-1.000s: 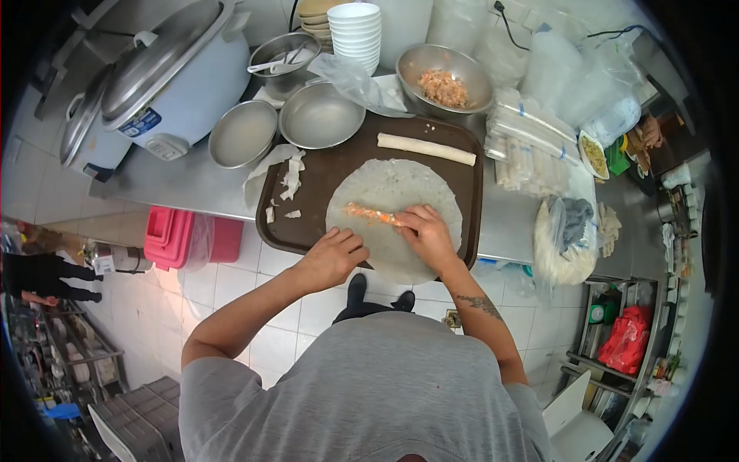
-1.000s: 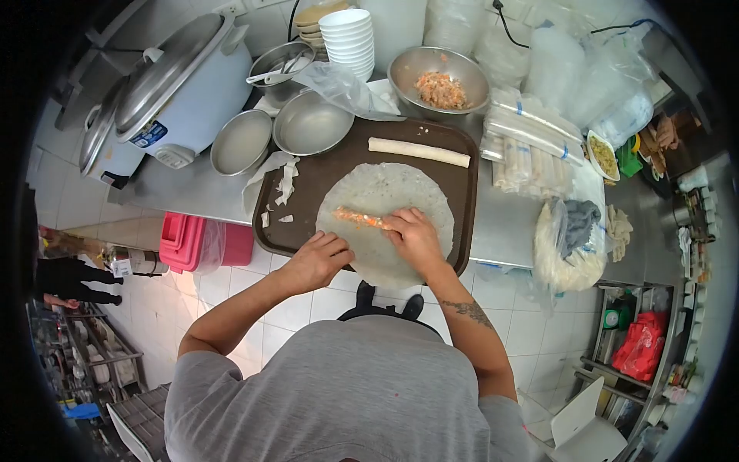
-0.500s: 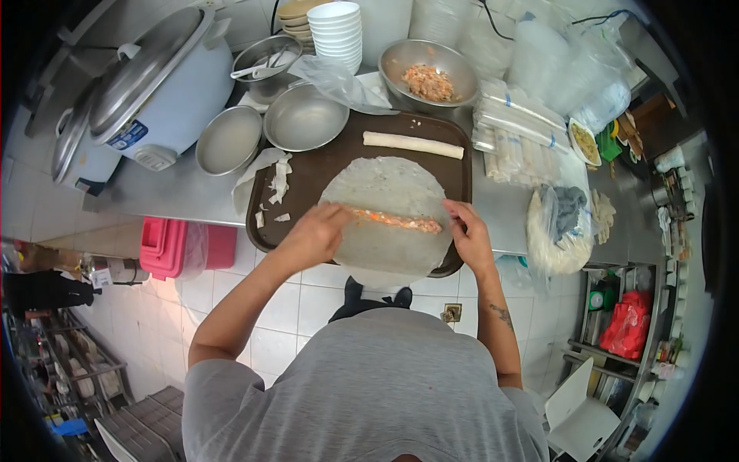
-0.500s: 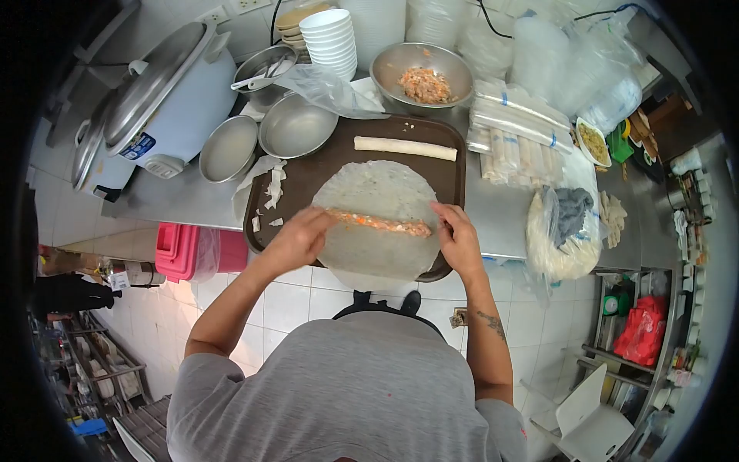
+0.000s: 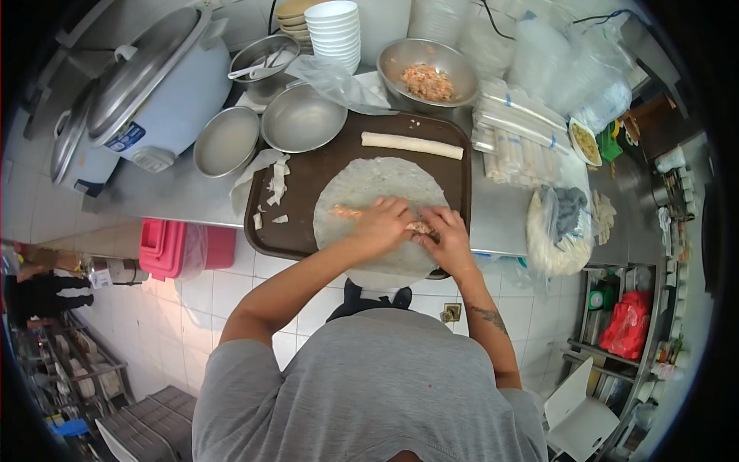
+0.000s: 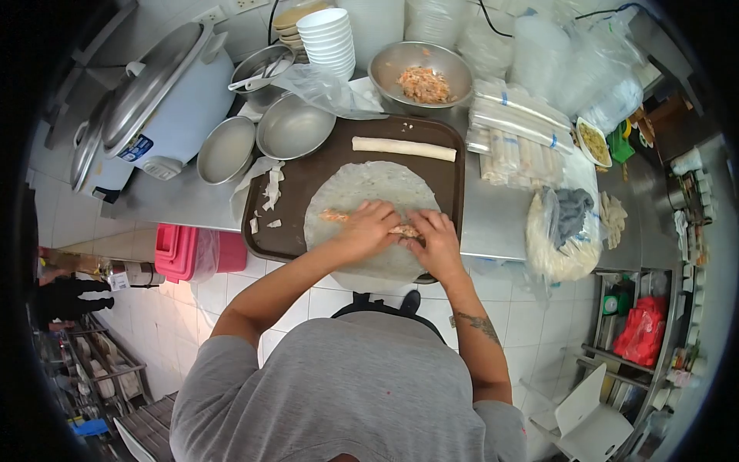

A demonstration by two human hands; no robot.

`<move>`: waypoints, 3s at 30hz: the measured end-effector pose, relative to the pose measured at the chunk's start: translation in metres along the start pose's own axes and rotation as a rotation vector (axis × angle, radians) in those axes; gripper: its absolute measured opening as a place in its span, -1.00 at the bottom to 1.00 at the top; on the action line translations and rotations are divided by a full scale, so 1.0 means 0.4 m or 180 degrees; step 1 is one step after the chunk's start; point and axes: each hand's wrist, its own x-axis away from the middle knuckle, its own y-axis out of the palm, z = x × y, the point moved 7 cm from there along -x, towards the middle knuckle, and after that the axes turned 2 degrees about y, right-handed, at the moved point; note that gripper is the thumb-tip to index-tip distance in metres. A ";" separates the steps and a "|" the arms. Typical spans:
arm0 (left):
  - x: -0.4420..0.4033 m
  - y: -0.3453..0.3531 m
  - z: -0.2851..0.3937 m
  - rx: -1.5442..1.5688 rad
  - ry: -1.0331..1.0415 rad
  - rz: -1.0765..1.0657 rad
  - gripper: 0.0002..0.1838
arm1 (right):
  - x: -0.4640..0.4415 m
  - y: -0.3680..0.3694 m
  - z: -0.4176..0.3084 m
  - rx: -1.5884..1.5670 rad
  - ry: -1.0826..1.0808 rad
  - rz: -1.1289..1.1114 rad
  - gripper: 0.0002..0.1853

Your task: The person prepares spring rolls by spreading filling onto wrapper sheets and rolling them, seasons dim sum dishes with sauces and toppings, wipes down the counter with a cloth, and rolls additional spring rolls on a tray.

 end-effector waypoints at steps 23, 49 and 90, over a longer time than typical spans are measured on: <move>0.151 -0.153 -0.172 0.0241 -0.0342 0.0297 -0.76 | -0.051 0.163 -0.087 0.0512 -0.0428 -0.0267 -0.47; 0.220 -0.200 -0.221 0.0365 -0.0508 0.0640 -0.75 | -0.127 0.288 -0.195 0.0169 -0.0968 -0.0208 -0.70; 0.120 -0.360 -0.181 0.0876 -0.0881 0.0950 -0.90 | 0.031 -0.123 0.097 -0.0325 0.0854 0.0195 -0.56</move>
